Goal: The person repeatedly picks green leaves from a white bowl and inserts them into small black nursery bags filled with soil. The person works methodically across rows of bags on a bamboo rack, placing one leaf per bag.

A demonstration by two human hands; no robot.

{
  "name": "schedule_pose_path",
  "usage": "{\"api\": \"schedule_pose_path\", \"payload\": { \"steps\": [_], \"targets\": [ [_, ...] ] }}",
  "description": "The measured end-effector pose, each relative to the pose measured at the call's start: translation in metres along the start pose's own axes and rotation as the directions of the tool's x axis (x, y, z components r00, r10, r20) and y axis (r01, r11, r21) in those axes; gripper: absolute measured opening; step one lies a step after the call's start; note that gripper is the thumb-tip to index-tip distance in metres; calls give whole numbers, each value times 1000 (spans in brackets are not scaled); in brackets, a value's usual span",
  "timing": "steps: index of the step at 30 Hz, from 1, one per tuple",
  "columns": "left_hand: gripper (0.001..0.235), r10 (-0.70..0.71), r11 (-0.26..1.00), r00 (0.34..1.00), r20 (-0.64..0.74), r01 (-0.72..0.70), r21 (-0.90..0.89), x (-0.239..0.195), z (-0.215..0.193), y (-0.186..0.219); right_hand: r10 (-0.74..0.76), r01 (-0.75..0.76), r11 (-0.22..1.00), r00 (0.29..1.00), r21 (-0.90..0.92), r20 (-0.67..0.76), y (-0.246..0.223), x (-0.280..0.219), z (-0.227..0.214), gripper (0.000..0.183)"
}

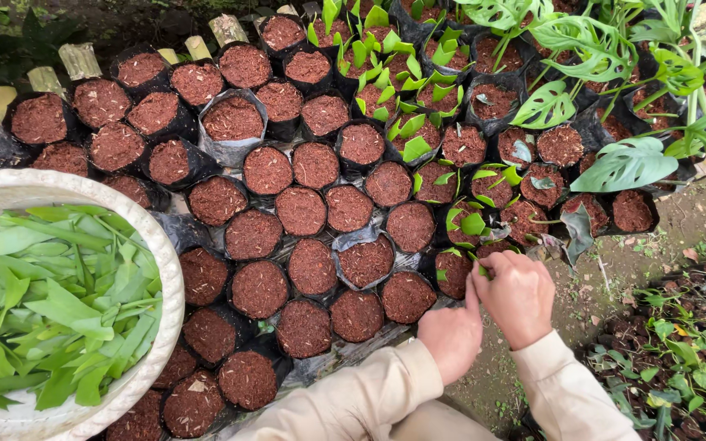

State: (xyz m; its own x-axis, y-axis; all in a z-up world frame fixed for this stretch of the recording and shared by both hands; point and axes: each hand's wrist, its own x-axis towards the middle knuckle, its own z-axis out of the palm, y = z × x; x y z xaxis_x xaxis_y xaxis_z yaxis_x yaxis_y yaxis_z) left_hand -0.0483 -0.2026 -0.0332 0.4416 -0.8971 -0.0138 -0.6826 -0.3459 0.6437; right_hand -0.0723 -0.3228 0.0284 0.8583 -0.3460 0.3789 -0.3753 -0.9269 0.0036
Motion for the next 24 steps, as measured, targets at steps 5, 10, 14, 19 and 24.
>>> {"api": "schedule_pose_path", "payload": {
  "steps": [5, 10, 14, 19, 24],
  "targets": [
    [99, -70, 974, 997, -17, 72, 216, 20, 11, -2, 23, -23, 1000, 997, -1, 69, -3, 4, 8, 14],
    [124, -96, 971, 990, 106, 70, 227, 23, 22, -4, 55, -55, 998, 981, -4, 185, 1, 12, 13, 13],
    [104, -117, 930, 993, 21, 102, 352, 26, 30, -1, 6, 8, 998, 975, -63, 221, 4, 17, 10, 15],
    [99, -111, 930, 994, -20, 111, 349, 29, 45, -5, -89, 115, 983, 980, -141, 179, 4, 16, 5, 8],
    [80, -60, 884, 995, -79, 90, 460, 28, 59, -11, -158, 177, 970, 980, -168, 119, 0, 19, 14, 10]
  ]
}}
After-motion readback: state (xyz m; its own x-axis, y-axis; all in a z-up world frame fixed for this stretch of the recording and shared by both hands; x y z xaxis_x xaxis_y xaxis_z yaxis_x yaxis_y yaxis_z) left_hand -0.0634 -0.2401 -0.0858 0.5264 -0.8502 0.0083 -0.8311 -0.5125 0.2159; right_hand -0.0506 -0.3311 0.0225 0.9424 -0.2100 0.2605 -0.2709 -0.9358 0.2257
